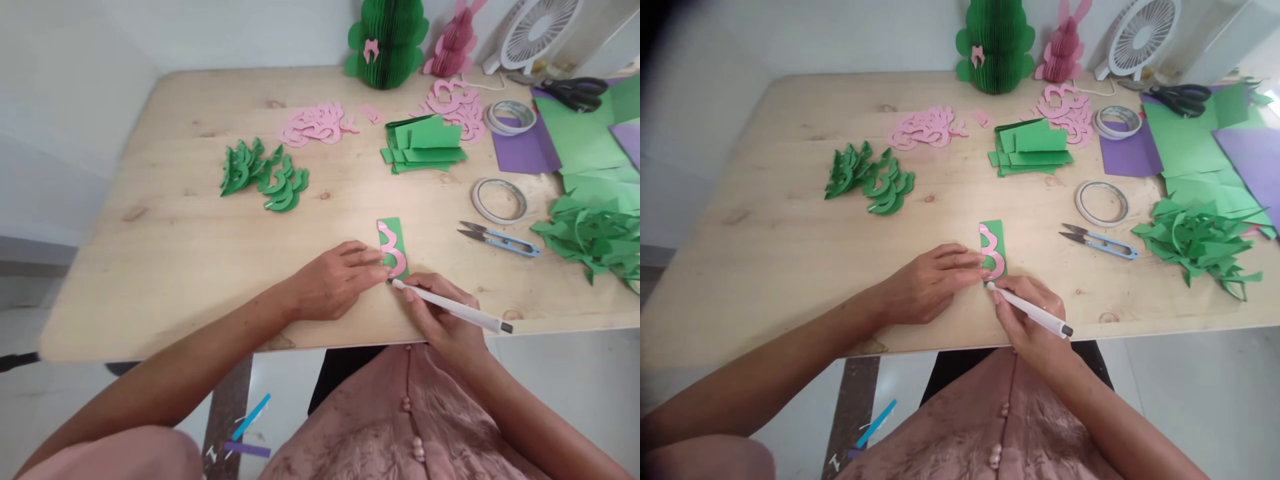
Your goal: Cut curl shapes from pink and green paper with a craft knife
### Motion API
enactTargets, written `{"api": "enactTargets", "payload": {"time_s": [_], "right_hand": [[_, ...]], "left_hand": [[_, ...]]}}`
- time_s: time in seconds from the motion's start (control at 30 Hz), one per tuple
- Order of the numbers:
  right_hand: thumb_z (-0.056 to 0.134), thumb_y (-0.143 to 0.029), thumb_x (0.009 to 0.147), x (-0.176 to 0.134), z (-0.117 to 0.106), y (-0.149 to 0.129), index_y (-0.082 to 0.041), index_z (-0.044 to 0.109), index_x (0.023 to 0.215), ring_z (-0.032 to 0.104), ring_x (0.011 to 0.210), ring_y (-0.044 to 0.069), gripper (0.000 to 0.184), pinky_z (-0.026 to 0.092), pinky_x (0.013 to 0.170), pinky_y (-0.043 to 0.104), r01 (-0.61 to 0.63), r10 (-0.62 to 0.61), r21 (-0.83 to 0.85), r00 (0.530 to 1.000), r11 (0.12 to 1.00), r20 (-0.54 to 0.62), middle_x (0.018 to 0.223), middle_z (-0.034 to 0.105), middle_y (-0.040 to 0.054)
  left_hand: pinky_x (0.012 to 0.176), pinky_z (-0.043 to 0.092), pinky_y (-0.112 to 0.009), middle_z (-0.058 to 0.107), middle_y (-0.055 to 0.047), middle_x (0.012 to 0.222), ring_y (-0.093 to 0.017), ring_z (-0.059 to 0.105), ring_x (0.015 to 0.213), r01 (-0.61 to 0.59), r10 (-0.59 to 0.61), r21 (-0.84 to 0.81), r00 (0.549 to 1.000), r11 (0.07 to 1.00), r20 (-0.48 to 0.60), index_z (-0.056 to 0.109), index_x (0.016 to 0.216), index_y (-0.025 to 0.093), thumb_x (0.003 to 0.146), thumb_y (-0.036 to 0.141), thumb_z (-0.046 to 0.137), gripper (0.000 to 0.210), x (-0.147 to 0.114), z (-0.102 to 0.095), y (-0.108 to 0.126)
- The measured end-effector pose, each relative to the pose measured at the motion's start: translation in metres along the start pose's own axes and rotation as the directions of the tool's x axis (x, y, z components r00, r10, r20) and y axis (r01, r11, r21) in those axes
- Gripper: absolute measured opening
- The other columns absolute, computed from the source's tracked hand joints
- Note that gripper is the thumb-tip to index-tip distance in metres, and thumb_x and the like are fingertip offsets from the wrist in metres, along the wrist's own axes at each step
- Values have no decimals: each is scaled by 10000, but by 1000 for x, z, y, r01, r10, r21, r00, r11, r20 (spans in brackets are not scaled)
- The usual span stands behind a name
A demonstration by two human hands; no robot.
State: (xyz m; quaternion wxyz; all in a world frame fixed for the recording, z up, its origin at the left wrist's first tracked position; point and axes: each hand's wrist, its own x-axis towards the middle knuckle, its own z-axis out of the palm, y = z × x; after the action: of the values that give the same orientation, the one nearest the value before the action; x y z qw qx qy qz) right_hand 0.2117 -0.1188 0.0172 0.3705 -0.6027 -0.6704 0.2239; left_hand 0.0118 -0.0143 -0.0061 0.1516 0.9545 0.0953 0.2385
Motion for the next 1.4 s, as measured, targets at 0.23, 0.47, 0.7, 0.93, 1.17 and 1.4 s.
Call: {"api": "enactTargets", "payload": {"time_s": [0.23,0.47,0.7,0.93,1.17,1.4], "right_hand": [[585,-199,901,-1,0,-1,-219,625,951,651,748,139,67,489,660,244,35,-35,-29,999,999,-15,857,715,6],[568,-218,906,0,-1,-2,-223,625,926,653,710,143,61,502,654,255,26,-27,-53,999,998,-26,819,713,7],[567,-242,905,-1,-1,-2,-229,631,942,663,732,163,75,518,662,279,-9,9,-23,1000,1000,-12,837,721,22],[573,-215,902,0,0,-2,-221,631,949,666,740,154,74,516,680,264,33,-33,-20,999,999,-16,848,723,20],[565,-229,907,1,0,-3,-223,628,928,664,716,159,67,524,666,277,21,-23,-52,999,998,-30,821,721,24],[564,-228,903,1,0,-3,-229,634,942,670,739,166,80,531,681,285,27,-28,-28,999,999,-23,850,727,32]], "left_hand": [[1068,406,-410,648,-113,1246,-194,550,1239,-17,17,-1,1000,1000,-10,500,1207,161,886,61,358,365,0,1,-1],[1061,411,-408,640,-124,1260,-194,548,1244,-14,14,-8,1000,1000,-13,495,1218,163,896,70,368,358,0,0,-1],[1064,405,-402,663,-88,1232,-201,560,1228,-31,30,-21,999,999,-29,518,1157,167,894,60,391,311,1,-1,0],[1068,402,-398,662,-78,1238,-193,555,1234,-16,16,-26,1000,1000,-26,545,1124,176,909,71,387,287,1,0,0],[1065,399,-399,667,-75,1227,-198,557,1228,-29,28,-35,999,999,-27,517,1137,171,890,48,389,305,2,-1,0],[1059,405,-395,668,-86,1219,-193,561,1225,-17,17,-24,1000,1000,-13,502,1166,176,885,60,376,329,2,-1,0]]}}
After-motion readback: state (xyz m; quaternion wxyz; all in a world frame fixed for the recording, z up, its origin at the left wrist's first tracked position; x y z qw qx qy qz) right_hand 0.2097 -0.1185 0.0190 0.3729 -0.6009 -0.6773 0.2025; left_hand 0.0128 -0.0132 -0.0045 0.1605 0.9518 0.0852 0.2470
